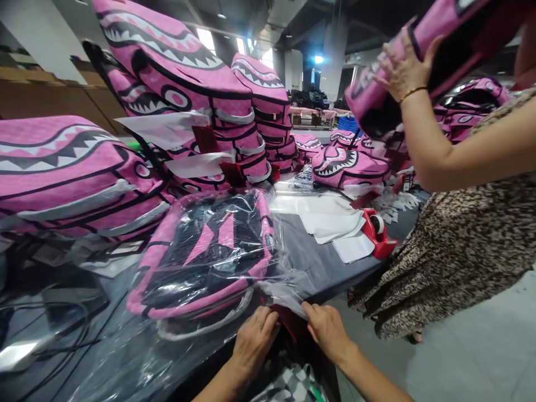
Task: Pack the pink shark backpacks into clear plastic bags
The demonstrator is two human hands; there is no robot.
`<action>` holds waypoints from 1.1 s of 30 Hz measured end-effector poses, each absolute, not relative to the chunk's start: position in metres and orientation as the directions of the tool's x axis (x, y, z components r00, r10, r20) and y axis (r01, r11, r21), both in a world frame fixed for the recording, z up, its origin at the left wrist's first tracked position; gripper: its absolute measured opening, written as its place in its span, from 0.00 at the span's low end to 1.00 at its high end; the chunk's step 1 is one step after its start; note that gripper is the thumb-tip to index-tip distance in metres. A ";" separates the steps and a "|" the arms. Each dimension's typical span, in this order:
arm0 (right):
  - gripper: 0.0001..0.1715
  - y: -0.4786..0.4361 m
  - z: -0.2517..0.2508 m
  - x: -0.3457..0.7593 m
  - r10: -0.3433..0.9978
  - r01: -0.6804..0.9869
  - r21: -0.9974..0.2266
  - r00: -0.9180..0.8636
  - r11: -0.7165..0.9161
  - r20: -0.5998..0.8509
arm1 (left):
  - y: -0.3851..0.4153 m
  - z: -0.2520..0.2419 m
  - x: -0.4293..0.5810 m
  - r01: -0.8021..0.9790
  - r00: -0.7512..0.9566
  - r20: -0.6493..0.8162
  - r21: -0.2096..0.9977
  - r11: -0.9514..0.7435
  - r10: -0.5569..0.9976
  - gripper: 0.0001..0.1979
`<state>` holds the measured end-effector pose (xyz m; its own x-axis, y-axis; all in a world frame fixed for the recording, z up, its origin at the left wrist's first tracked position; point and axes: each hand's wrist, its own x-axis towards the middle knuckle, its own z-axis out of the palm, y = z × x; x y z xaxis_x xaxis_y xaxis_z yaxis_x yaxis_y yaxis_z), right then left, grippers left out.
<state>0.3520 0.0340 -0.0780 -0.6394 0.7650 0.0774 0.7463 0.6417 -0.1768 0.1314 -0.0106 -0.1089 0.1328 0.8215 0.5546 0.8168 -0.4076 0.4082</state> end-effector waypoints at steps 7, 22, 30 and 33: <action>0.14 0.023 -0.083 0.362 0.685 0.649 -0.290 -0.510 0.703 0.520 | 0.011 -0.092 0.110 0.718 0.635 0.616 -0.249 -0.650 0.465 0.11; 0.13 -0.023 -0.066 0.364 0.368 0.402 -0.133 -0.591 0.906 0.718 | 0.016 -0.040 0.106 0.460 0.779 0.564 -0.219 -0.861 0.273 0.13; 0.24 -0.008 -0.081 0.372 0.474 0.420 -0.258 -0.572 0.870 0.669 | 0.018 -0.024 0.125 0.424 0.896 0.223 -0.166 -0.890 0.385 0.09; 0.24 -0.005 -0.095 0.364 0.514 0.481 -0.265 -0.515 0.835 0.686 | 0.014 -0.018 0.117 0.417 0.889 0.276 -0.163 -0.894 0.365 0.16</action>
